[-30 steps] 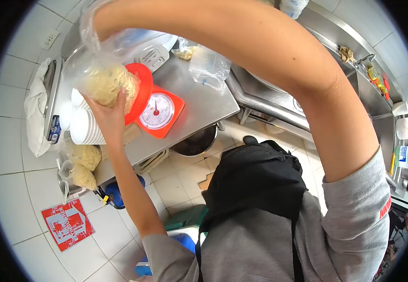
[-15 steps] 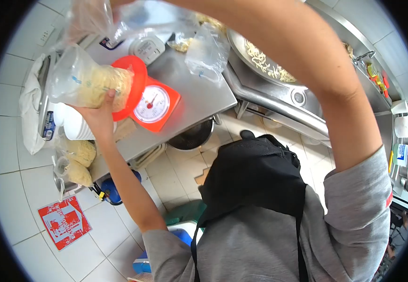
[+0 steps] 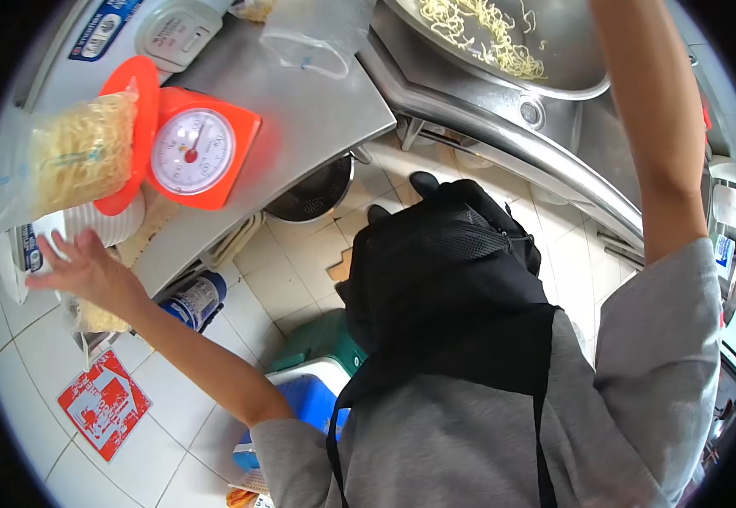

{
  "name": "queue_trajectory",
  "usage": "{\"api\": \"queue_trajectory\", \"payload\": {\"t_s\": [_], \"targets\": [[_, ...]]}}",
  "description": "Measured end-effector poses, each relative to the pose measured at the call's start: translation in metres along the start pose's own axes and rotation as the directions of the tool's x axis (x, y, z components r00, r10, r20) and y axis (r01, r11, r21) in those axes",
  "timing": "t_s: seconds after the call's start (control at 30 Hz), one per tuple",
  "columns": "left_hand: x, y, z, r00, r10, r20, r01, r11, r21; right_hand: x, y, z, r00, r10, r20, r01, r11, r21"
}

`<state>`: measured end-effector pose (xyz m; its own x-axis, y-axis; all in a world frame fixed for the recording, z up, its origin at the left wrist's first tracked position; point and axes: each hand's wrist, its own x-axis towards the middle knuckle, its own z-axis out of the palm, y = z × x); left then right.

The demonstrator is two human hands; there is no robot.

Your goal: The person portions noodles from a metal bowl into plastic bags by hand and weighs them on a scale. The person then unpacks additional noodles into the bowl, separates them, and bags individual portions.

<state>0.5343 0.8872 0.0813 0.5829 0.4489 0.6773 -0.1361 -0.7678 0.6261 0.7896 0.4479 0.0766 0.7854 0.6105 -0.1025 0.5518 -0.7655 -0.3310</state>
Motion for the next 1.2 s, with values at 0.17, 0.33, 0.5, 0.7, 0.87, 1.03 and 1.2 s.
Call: {"api": "queue_trajectory", "payload": {"t_s": [0.17,0.33,0.5,0.7,0.87,1.03,1.2], "targets": [[-0.038,-0.001,-0.009,0.997,-0.079,-0.016,0.080,0.992,0.098,-0.030,0.055,0.037,0.990,0.113,0.089,-0.111,0.994,-0.024],[-0.040,-0.008,-0.010,0.997,-0.071,-0.004,0.071,0.984,0.164,-0.035,0.074,0.064,0.989,0.111,0.102,-0.107,0.993,-0.039],[-0.013,-0.047,-0.016,1.000,-0.014,0.015,0.009,0.960,0.281,-0.020,0.089,0.089,0.998,0.045,0.033,-0.041,0.995,-0.091],[-0.002,-0.047,0.028,0.998,0.060,-0.020,-0.057,0.990,0.126,0.051,0.072,0.128,0.997,0.068,-0.040,-0.069,0.997,-0.038],[0.002,-0.058,0.012,0.996,0.077,-0.036,-0.075,0.996,0.040,0.067,0.077,0.142,0.993,0.087,-0.080,-0.088,0.996,-0.010],[-0.002,-0.049,-0.025,1.000,-0.008,-0.026,0.010,0.997,0.081,0.070,0.120,0.155,0.987,0.043,-0.156,-0.045,0.999,-0.012],[-0.016,0.009,0.004,0.979,-0.185,-0.080,0.200,0.942,0.268,0.038,0.102,0.096,0.987,-0.162,0.015,0.162,0.983,-0.089]]}}
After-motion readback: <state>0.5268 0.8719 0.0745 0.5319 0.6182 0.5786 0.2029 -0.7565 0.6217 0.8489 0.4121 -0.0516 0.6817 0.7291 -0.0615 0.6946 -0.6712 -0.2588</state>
